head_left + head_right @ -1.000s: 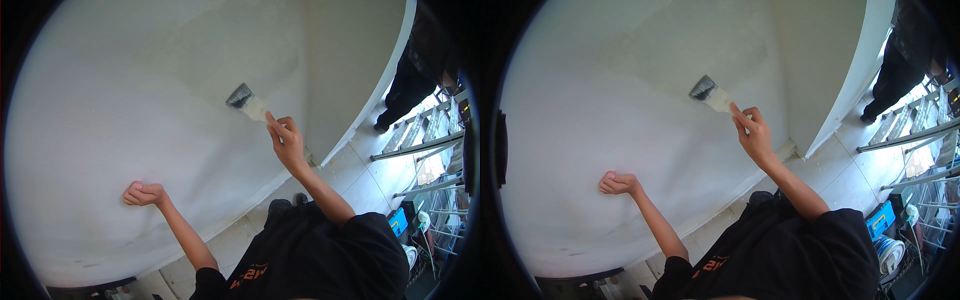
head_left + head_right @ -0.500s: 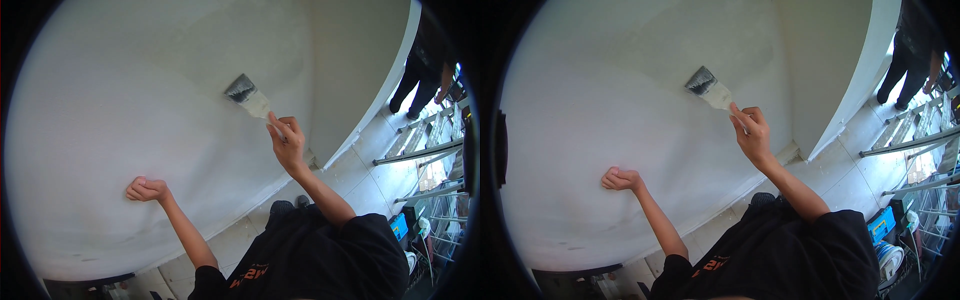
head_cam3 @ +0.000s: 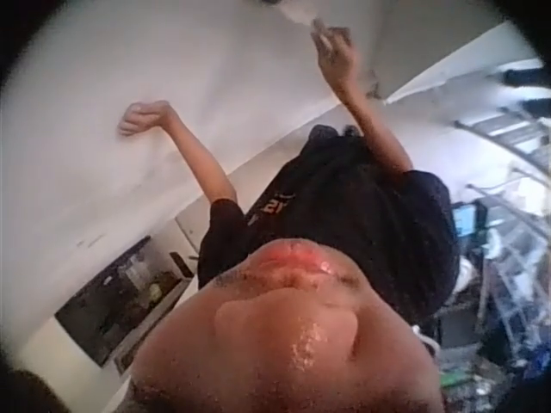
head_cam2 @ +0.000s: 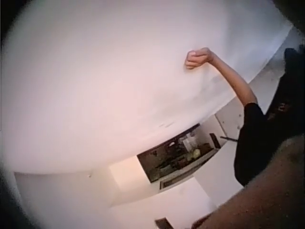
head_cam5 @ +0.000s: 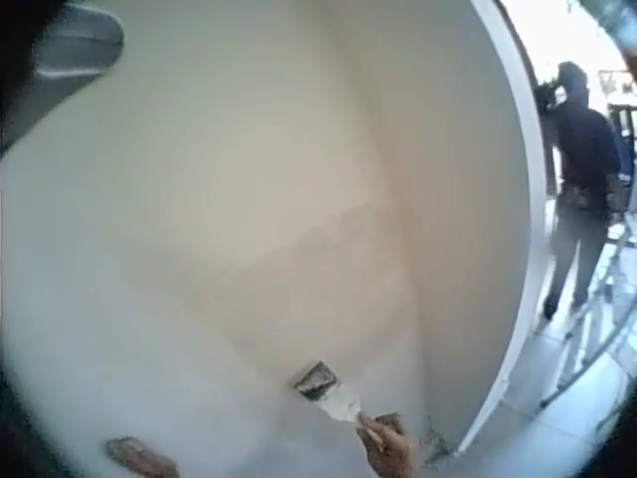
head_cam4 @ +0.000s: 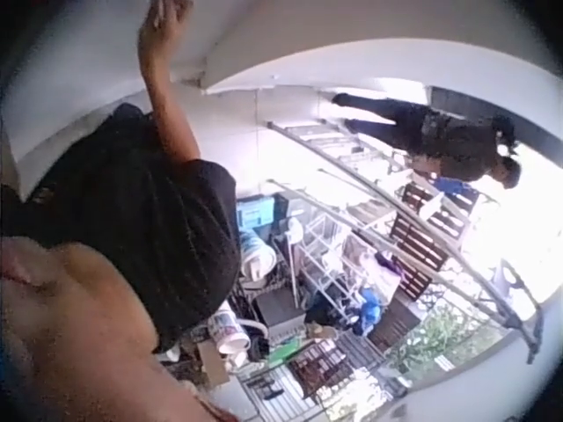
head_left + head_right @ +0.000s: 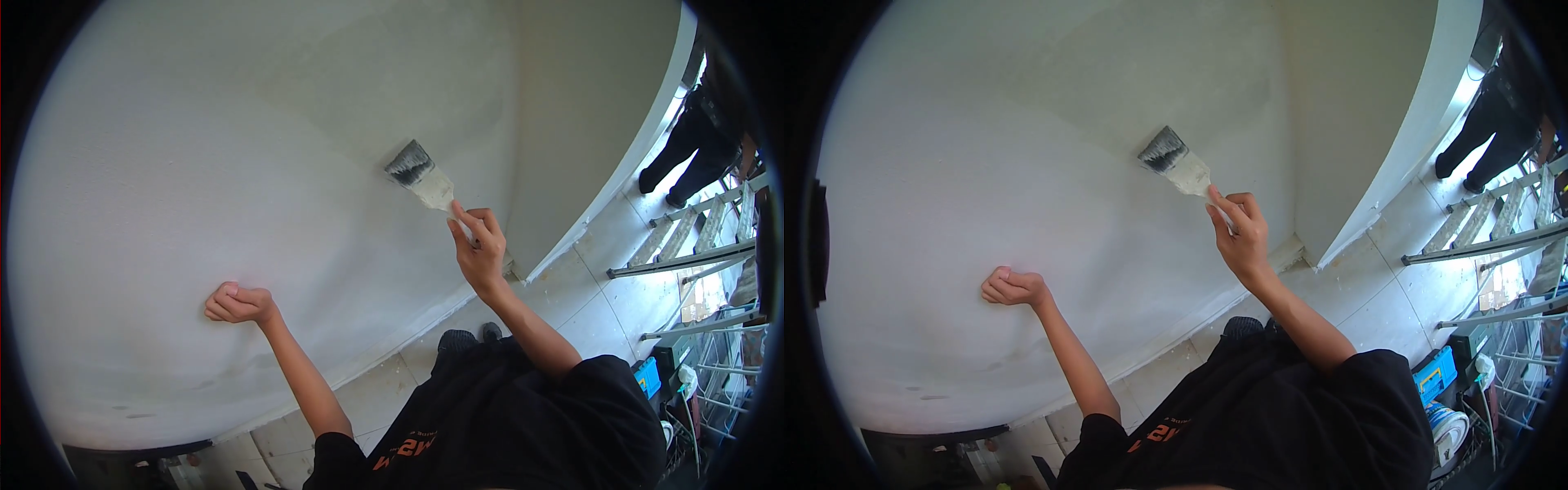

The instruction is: Painting a white wall with a paintbrush and dipping the brush into a paint bucket.

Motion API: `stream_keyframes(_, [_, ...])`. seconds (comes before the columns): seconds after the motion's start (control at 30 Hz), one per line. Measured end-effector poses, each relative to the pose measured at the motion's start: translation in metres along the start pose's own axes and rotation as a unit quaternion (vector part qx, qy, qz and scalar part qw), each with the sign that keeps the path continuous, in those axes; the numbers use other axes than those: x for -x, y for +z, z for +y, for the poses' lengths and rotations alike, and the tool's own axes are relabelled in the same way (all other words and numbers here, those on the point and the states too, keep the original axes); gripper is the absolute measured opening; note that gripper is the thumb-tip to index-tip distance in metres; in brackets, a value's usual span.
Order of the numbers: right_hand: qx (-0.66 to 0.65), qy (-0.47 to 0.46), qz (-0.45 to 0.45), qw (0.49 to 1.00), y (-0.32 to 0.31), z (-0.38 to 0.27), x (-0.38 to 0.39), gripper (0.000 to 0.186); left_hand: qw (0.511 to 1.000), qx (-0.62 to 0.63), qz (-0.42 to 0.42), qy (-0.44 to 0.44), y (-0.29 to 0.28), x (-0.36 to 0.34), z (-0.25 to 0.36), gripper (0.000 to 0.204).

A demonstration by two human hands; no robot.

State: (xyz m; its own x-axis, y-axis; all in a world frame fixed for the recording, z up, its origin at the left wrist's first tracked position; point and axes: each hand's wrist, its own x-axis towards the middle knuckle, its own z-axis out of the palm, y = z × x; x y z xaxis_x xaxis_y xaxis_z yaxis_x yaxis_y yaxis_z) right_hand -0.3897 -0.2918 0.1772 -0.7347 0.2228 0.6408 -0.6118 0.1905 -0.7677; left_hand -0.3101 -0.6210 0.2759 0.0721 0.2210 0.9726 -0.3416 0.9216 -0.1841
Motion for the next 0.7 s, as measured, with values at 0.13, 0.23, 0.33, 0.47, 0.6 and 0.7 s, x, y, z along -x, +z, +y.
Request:
stream_keyframes(0.13, [0.039,0.028,-0.052,0.998,0.003,0.002,-0.002,0.031,1.000,0.000,-0.004,0.004,0.001,-0.002,0.002,0.025])
stream_keyframes(0.23, [0.053,0.035,-0.054,0.996,0.004,0.005,0.004,0.031,1.000,-0.005,-0.001,0.004,0.007,-0.003,-0.002,0.026])
stream_keyframes(0.33, [0.066,0.047,-0.047,0.996,-0.005,0.012,0.010,0.033,1.000,0.005,-0.003,-0.011,0.022,0.006,-0.007,0.026])
stream_keyframes(0.47, [0.051,-0.025,0.003,0.998,-0.014,0.027,0.014,0.028,0.997,0.019,0.041,-0.056,0.047,0.047,-0.013,0.037])
stream_keyframes(0.6, [-0.048,0.115,-0.066,0.990,-0.018,0.029,0.026,0.026,0.982,0.140,0.066,-0.105,0.046,0.073,0.017,0.048])
stream_keyframes(0.7, [-0.035,0.115,-0.122,0.985,-0.022,0.018,0.026,0.019,0.900,0.297,0.061,-0.314,0.052,0.091,0.058,0.016])
